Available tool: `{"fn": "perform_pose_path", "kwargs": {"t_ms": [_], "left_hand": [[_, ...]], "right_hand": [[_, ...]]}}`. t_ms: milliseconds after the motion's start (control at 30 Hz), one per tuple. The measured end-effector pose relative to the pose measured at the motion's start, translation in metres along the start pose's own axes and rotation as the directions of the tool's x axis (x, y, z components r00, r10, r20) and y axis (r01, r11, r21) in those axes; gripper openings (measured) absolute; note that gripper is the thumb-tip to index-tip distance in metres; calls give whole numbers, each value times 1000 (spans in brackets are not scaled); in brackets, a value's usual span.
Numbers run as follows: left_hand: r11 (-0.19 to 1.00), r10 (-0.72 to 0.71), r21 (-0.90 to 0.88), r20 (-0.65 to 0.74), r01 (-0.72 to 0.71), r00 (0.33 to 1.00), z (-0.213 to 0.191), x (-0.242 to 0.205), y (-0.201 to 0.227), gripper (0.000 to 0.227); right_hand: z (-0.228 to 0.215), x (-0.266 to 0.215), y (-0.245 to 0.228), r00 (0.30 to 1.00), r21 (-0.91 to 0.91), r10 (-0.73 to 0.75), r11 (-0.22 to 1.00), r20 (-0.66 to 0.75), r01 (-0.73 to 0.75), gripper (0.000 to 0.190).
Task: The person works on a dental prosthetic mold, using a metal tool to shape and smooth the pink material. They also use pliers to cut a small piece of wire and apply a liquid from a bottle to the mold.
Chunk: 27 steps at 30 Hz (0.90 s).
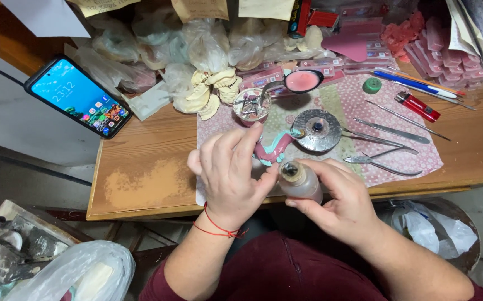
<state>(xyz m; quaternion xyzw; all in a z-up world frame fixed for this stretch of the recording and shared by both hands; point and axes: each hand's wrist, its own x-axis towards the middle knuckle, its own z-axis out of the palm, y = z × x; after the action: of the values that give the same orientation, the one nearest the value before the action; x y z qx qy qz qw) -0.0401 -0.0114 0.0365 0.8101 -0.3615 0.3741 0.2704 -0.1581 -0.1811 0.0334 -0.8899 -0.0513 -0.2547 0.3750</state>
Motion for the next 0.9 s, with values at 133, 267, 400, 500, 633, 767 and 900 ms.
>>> {"fn": "perform_pose_path", "kwargs": {"t_ms": [133,267,400,500,633,767,900], "left_hand": [[1000,21,16,1,-21,1000,0,-1,1,50],[1000,9,11,-6,-9,1000,0,-2,1,51],[1000,4,-31,-8,-5,1000,1,-2,2,54],[999,13,-47,2,-13,1000,-2,-1,6,56],[990,20,-142,58,-12,998,2,-9,9,52],[987,-24,-152,186,53,982,17,-29,13,59],[984,-98,-108,324,139,941,21,-47,17,64]], "right_hand": [[2,-3,7,1000,-10,-6,1000,7,6,54],[1,-10,18,998,-59,62,996,-8,-63,54],[-5,-10,21,992,-75,116,990,-47,-119,49],[-13,-14,22,989,-65,127,989,-81,-133,50],[-36,-32,51,969,-47,176,981,-171,-187,60],[-86,-48,93,865,-3,260,957,-428,-289,59],[-139,-79,167,732,26,294,935,-614,-354,44]]}}
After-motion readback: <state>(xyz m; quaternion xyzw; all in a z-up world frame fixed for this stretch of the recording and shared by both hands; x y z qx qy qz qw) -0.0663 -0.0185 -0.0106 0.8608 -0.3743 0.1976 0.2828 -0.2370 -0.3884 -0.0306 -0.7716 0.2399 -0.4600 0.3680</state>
